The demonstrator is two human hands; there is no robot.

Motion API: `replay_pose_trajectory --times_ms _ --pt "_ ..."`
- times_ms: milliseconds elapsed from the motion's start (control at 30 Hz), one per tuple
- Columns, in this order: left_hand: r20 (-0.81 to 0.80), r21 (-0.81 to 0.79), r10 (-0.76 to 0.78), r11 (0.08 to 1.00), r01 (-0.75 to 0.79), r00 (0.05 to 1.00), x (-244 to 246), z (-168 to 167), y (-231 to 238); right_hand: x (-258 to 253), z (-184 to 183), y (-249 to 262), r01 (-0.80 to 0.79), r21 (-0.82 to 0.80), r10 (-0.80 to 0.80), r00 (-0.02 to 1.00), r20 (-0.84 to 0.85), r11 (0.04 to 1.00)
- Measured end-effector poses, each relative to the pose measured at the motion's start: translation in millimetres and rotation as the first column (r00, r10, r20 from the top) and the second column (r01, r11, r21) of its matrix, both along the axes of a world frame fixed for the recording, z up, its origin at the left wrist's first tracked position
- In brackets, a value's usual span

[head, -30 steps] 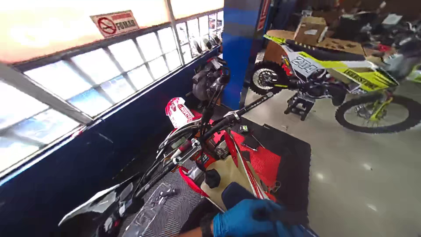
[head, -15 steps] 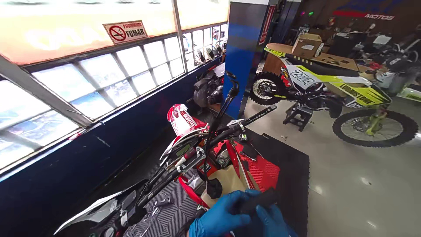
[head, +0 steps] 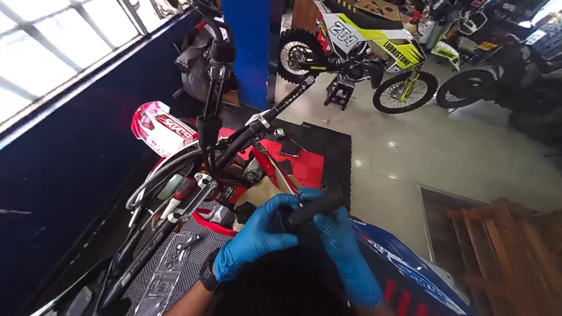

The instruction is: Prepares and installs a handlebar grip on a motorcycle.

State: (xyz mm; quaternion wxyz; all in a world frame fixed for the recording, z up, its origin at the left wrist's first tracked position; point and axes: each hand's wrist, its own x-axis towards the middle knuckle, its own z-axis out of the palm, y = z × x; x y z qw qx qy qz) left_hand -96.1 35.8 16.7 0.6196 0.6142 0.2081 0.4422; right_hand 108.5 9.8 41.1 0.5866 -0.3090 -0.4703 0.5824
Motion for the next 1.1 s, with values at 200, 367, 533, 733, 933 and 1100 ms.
replay_pose_trajectory --times_ms 200,367,533,733,933,1100 --pt "-0.167 0.084 0.188 0.981 -0.176 0.968 4 5 -5 24 -10 -3 0.205 0.017 -0.2 0.925 0.323 0.979" --pt "-0.438 0.126 0.308 0.951 -0.282 0.844 3 10 -7 45 21 -10 -0.126 0.52 -0.491 0.204 0.847 0.845" --pt "-0.533 0.113 0.163 0.986 -0.121 0.83 7 38 -9 22 25 16 -0.489 0.361 -0.4 0.026 0.916 0.794" --pt "-0.371 0.479 0.695 0.712 -0.514 0.616 -38 111 29 41 27 45 -0.107 0.253 -0.144 0.587 0.796 0.962" --pt "-0.219 0.368 0.875 0.484 -0.794 0.431 -67 191 114 13 109 134 0.186 0.133 -0.221 0.912 0.345 0.974" --pt "-0.199 0.137 0.691 0.722 -0.678 0.695 -52 207 149 -10 165 232 0.022 0.307 -0.167 0.875 0.454 0.951"
